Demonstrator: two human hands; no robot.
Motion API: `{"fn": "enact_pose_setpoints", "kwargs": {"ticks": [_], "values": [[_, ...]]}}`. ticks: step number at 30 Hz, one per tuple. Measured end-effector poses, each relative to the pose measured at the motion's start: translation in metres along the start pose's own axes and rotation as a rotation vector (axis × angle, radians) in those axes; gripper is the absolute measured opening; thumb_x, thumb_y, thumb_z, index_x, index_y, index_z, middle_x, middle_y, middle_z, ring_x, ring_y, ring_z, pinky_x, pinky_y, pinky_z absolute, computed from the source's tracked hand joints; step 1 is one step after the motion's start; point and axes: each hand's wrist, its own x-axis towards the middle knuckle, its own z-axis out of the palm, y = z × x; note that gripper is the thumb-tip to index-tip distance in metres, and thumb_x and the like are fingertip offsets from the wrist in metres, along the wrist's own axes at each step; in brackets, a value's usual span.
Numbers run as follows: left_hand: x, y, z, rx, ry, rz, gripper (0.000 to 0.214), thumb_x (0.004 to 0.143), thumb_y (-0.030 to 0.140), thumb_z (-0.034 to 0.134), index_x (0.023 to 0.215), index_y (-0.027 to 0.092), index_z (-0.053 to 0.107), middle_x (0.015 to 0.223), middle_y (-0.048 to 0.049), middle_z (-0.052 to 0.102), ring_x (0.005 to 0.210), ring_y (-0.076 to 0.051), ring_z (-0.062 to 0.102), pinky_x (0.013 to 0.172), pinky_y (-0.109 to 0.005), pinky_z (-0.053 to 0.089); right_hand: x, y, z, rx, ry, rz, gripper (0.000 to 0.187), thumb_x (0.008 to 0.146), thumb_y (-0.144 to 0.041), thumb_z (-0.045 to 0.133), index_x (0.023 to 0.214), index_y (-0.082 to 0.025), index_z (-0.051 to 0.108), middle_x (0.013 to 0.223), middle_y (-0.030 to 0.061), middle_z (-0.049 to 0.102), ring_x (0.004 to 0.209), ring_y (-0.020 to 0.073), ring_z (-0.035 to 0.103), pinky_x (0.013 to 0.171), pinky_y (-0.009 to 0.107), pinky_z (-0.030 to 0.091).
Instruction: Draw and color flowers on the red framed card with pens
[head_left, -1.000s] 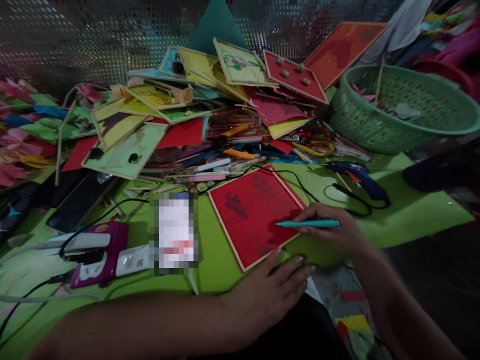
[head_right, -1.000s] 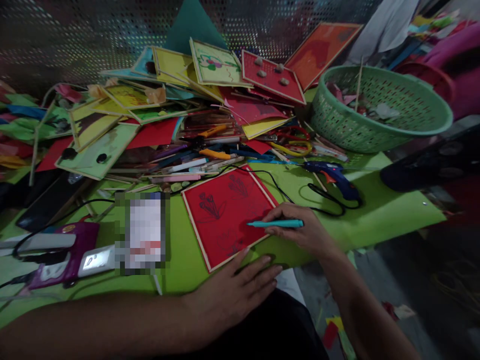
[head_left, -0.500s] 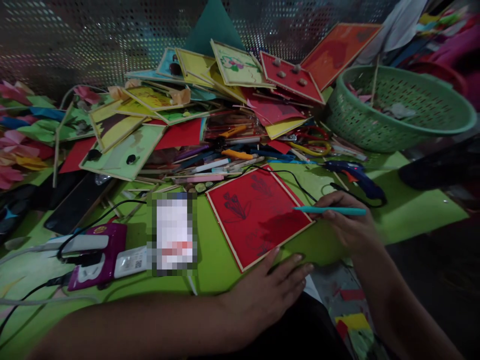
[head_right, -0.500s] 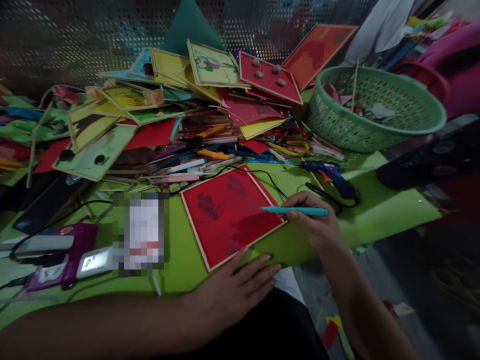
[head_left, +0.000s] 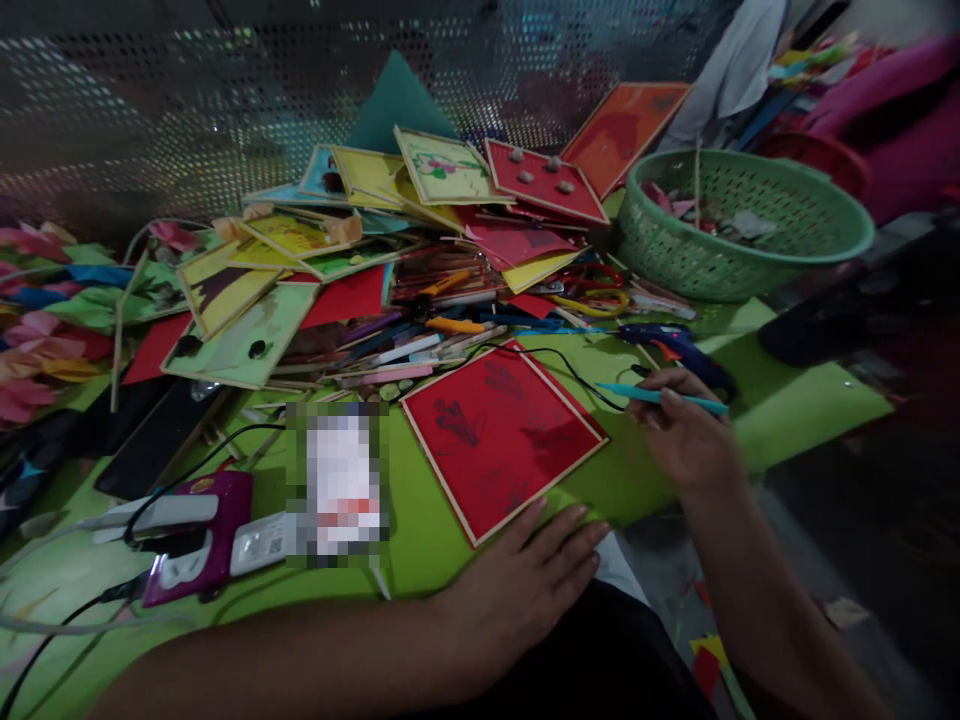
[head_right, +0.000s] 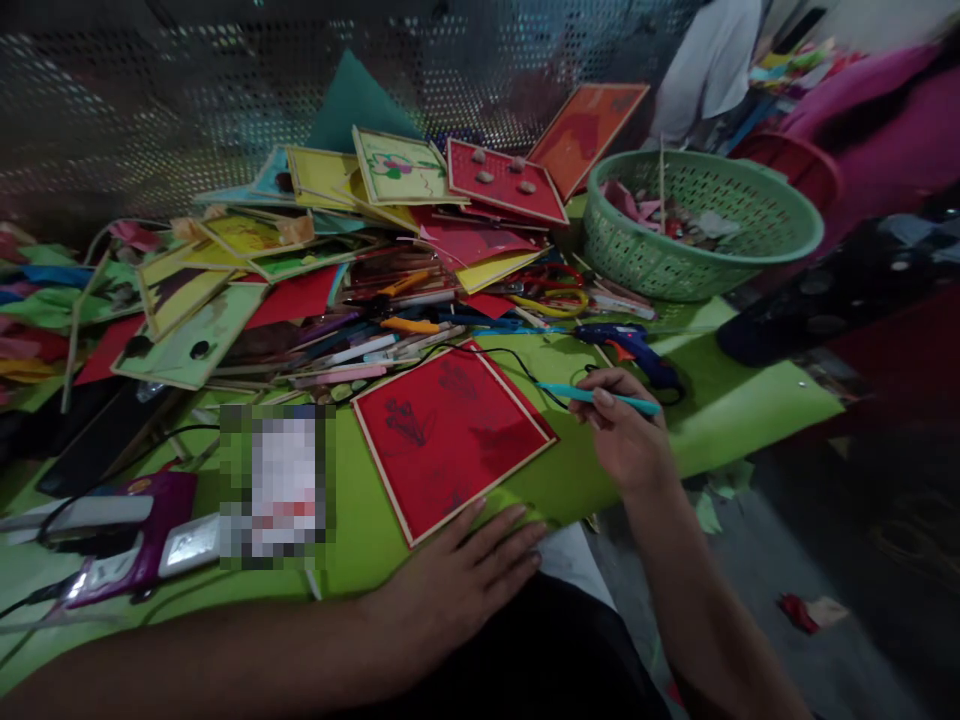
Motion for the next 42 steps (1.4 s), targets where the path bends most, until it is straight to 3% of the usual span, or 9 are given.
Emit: {"fn": "enact_pose_setpoints", "kwargs": {"ticks": [12, 18, 22, 26, 31, 35, 38, 42], "values": [[0.000, -0.005, -0.002, 0.039, -0.014, 0.037, 0.050, 0.104, 0.026, 0.039, 0.151, 0.024, 0.056, 0.170, -0.0038, 0.042, 0.155, -0.025, 0.044, 0.122, -0.050, 0.037, 0.004, -0.003, 0.003, 0.055, 0.049, 0.015, 0.016, 0.072, -0.036, 0.086, 0.077, -0.023, 0.077, 0.067, -0.0003, 0.063, 0.055, 0.0106, 0.055, 0.046, 0.023, 0.039], [0.000, -0.007, -0.008, -0.001, -0.035, 0.060, 0.052, 0.105, 0.034, 0.042, 0.155, 0.022, 0.049, 0.170, -0.0077, 0.041, 0.154, -0.028, 0.045, 0.123, -0.046, 0.036, 0.007, -0.001, 0.002, 0.075, 0.095, 0.006, 0.020, 0.068, -0.038, 0.086, 0.075, -0.022, 0.074, 0.066, -0.0016, 0.062, 0.053, 0.0104, 0.055, 0.044, 0.022, 0.036], [0.001, -0.009, -0.022, -0.086, -0.081, 0.100, 0.056, 0.106, 0.040, 0.041, 0.159, 0.020, 0.044, 0.170, -0.0111, 0.042, 0.154, -0.028, 0.045, 0.125, -0.044, 0.036, 0.007, 0.000, 0.004, 0.113, 0.112, -0.002, 0.023, 0.067, -0.037, 0.085, 0.075, -0.021, 0.072, 0.070, -0.0012, 0.065, 0.053, 0.0104, 0.055, 0.043, 0.023, 0.036], [0.005, -0.015, -0.049, -0.233, -0.162, 0.101, 0.062, 0.106, 0.047, 0.038, 0.162, 0.019, 0.037, 0.171, -0.0140, 0.039, 0.157, -0.027, 0.041, 0.127, -0.045, 0.035, 0.006, -0.003, 0.005, 0.166, 0.107, 0.007, 0.021, 0.067, -0.034, 0.087, 0.074, -0.020, 0.074, 0.068, -0.0006, 0.066, 0.053, 0.0101, 0.055, 0.044, 0.022, 0.036], [0.011, -0.019, -0.086, -0.339, -0.302, 0.016, 0.065, 0.106, 0.048, 0.038, 0.165, 0.021, 0.031, 0.173, -0.0139, 0.034, 0.160, -0.027, 0.036, 0.129, -0.048, 0.034, 0.003, -0.006, 0.006, 0.227, 0.105, 0.014, 0.020, 0.068, -0.035, 0.088, 0.073, -0.020, 0.076, 0.070, 0.0012, 0.068, 0.054, 0.0102, 0.056, 0.045, 0.022, 0.037], [0.006, -0.016, -0.100, -0.350, -0.325, -0.097, 0.072, 0.104, 0.050, 0.043, 0.168, 0.024, 0.022, 0.176, -0.0122, 0.029, 0.162, -0.026, 0.032, 0.131, -0.049, 0.032, 0.002, -0.004, 0.003, 0.263, 0.120, 0.019, 0.023, 0.065, -0.037, 0.089, 0.071, -0.020, 0.075, 0.067, 0.0011, 0.065, 0.052, 0.0102, 0.053, 0.041, 0.023, 0.034], [-0.009, -0.013, -0.101, -0.302, -0.308, -0.283, 0.078, 0.101, 0.045, 0.052, 0.168, 0.025, 0.019, 0.176, -0.0107, 0.028, 0.164, -0.025, 0.027, 0.132, -0.049, 0.032, 0.002, -0.002, 0.001, 0.288, 0.128, 0.027, 0.023, 0.065, -0.038, 0.089, 0.070, -0.019, 0.076, 0.063, 0.0010, 0.061, 0.050, 0.0105, 0.052, 0.040, 0.024, 0.031], [-0.034, -0.008, -0.089, -0.159, -0.186, -0.685, 0.078, 0.099, 0.042, 0.056, 0.168, 0.029, 0.019, 0.173, -0.0102, 0.035, 0.161, -0.025, 0.034, 0.129, -0.047, 0.039, 0.002, 0.000, -0.002, 0.331, 0.158, 0.046, 0.020, 0.064, -0.036, 0.087, 0.068, -0.020, 0.076, 0.065, 0.0019, 0.062, 0.048, 0.0113, 0.054, 0.039, 0.026, 0.028]]}}
